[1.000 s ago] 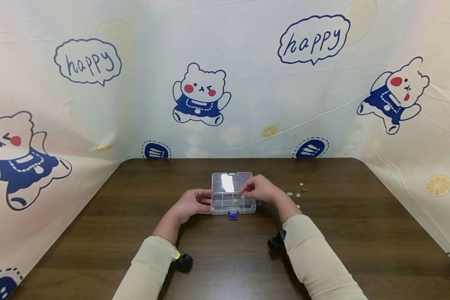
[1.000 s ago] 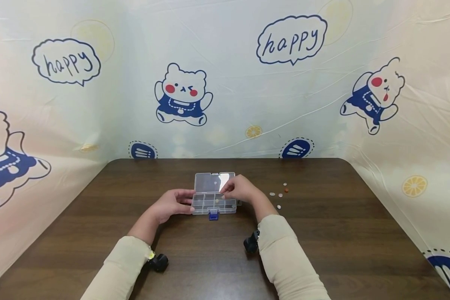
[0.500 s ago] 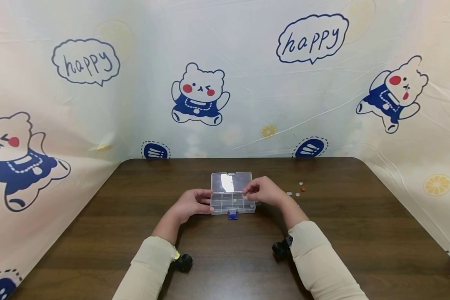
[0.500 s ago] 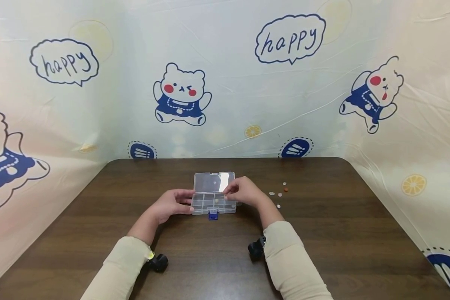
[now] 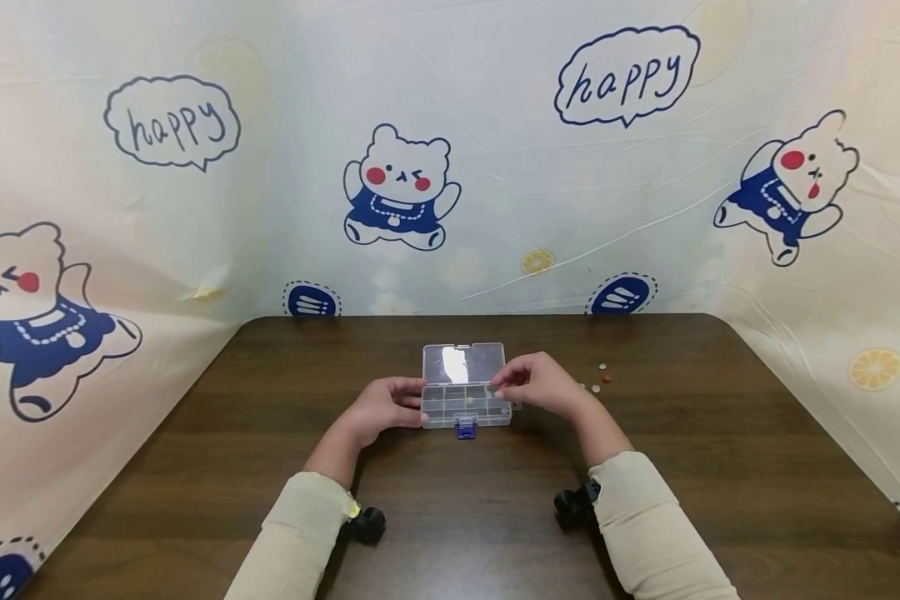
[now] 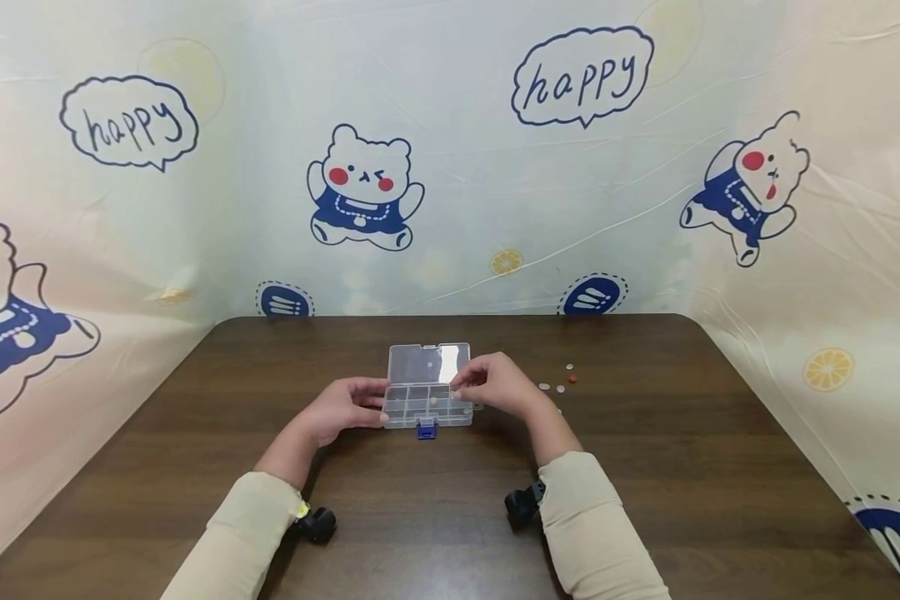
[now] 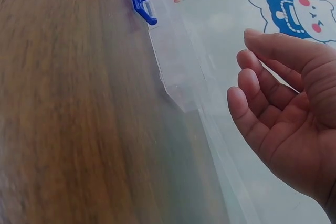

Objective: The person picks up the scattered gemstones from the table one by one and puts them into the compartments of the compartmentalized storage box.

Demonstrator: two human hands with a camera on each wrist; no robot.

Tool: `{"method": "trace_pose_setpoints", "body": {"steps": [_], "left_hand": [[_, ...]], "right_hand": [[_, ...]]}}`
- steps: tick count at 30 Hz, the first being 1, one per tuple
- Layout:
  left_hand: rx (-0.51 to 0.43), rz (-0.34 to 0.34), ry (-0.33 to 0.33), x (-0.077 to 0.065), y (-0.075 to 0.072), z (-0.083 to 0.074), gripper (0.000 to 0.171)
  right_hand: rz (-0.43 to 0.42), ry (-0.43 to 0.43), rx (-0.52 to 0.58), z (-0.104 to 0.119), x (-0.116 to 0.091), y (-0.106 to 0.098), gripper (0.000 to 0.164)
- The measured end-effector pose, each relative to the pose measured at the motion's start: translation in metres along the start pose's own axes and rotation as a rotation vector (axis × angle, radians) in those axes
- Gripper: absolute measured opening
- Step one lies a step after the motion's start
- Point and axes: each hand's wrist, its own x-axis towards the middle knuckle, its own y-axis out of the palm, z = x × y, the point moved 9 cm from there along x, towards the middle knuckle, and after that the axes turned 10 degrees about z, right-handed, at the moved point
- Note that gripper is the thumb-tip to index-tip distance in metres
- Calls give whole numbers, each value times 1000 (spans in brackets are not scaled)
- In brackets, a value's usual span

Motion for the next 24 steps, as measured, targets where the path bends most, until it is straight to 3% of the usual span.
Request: {"method": "trace_pose_setpoints", "body": {"steps": [24], "left_hand": [[-2, 7, 46, -1, 0, -4, 61]], "right_hand": [[-69, 15, 7, -5, -27, -21, 17]]}}
